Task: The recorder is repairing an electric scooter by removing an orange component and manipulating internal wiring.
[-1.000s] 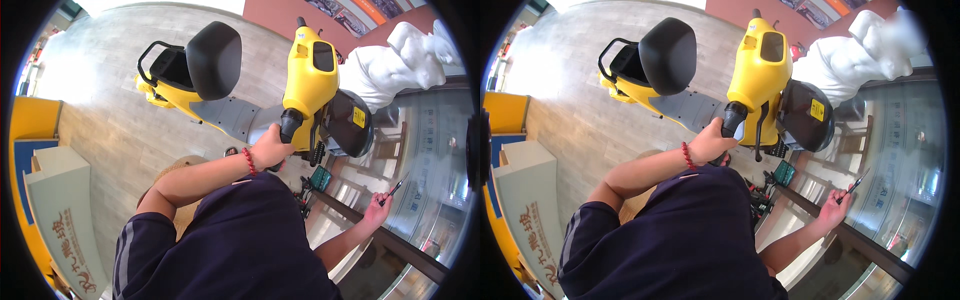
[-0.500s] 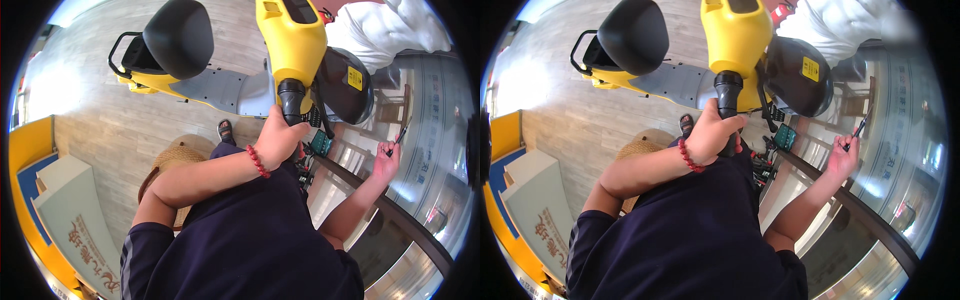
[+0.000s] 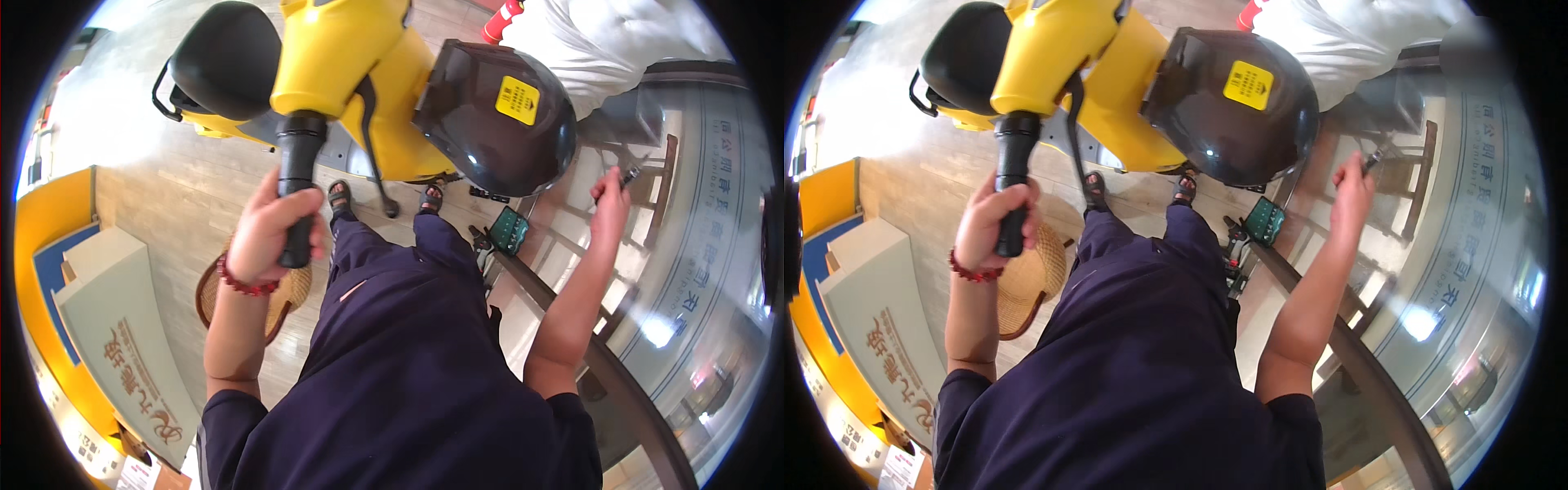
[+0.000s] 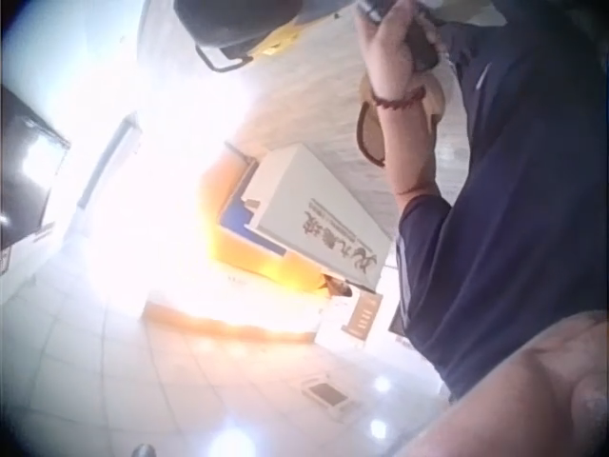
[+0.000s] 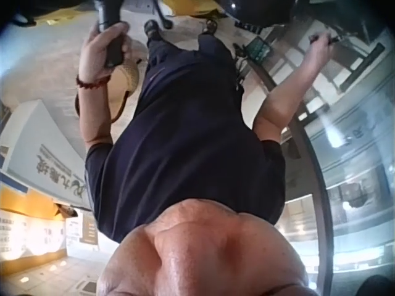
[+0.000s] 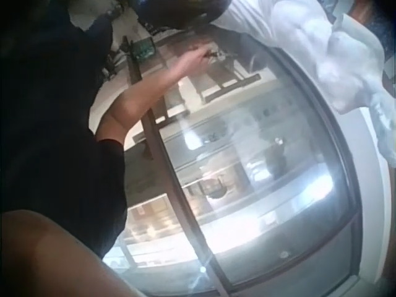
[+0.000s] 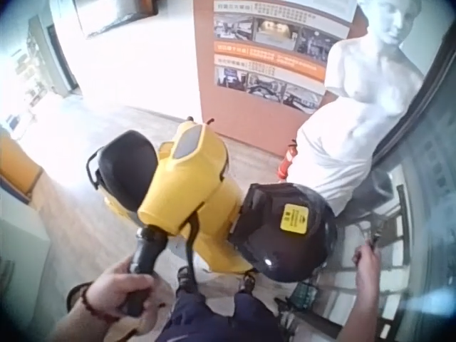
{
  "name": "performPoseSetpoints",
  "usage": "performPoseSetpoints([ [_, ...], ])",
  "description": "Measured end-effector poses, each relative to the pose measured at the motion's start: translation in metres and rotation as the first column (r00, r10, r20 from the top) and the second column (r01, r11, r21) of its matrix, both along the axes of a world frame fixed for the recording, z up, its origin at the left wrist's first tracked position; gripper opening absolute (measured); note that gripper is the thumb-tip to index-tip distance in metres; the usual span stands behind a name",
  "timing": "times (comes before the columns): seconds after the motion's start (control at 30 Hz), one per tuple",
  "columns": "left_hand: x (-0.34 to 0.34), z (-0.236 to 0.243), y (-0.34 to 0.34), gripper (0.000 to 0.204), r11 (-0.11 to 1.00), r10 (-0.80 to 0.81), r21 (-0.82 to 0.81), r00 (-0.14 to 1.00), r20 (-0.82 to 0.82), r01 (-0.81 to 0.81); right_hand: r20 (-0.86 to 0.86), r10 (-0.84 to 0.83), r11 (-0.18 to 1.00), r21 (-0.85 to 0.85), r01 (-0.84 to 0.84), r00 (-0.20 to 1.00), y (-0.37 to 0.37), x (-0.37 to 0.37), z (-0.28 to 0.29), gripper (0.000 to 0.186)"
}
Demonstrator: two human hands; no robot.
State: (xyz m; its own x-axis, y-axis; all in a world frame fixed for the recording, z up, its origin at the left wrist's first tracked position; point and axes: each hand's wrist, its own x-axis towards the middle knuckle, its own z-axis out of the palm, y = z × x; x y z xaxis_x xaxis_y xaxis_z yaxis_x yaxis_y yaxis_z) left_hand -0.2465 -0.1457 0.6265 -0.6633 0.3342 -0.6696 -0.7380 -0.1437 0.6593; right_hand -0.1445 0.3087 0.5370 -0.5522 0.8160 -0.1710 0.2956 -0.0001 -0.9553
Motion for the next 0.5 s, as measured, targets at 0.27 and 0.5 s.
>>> performPoseSetpoints([
  [0.27, 0.0, 0.005, 0.005, 0.029, 0.996, 0.025, -0.087, 0.994, -0.109, -0.034, 0.24, 0.225, 0.973, 0.002, -0.233, 0.944, -0.003, -0.033, -0.032, 0.036],
  [0.5, 0.002, -0.002, 0.001, 0.027, 0.992, -0.057, -0.122, 0.989, -0.134, 0.041, 0.255, 0.149, 0.988, -0.063, -0.138, 0.955, -0.01, -0.043, -0.044, 0.027],
])
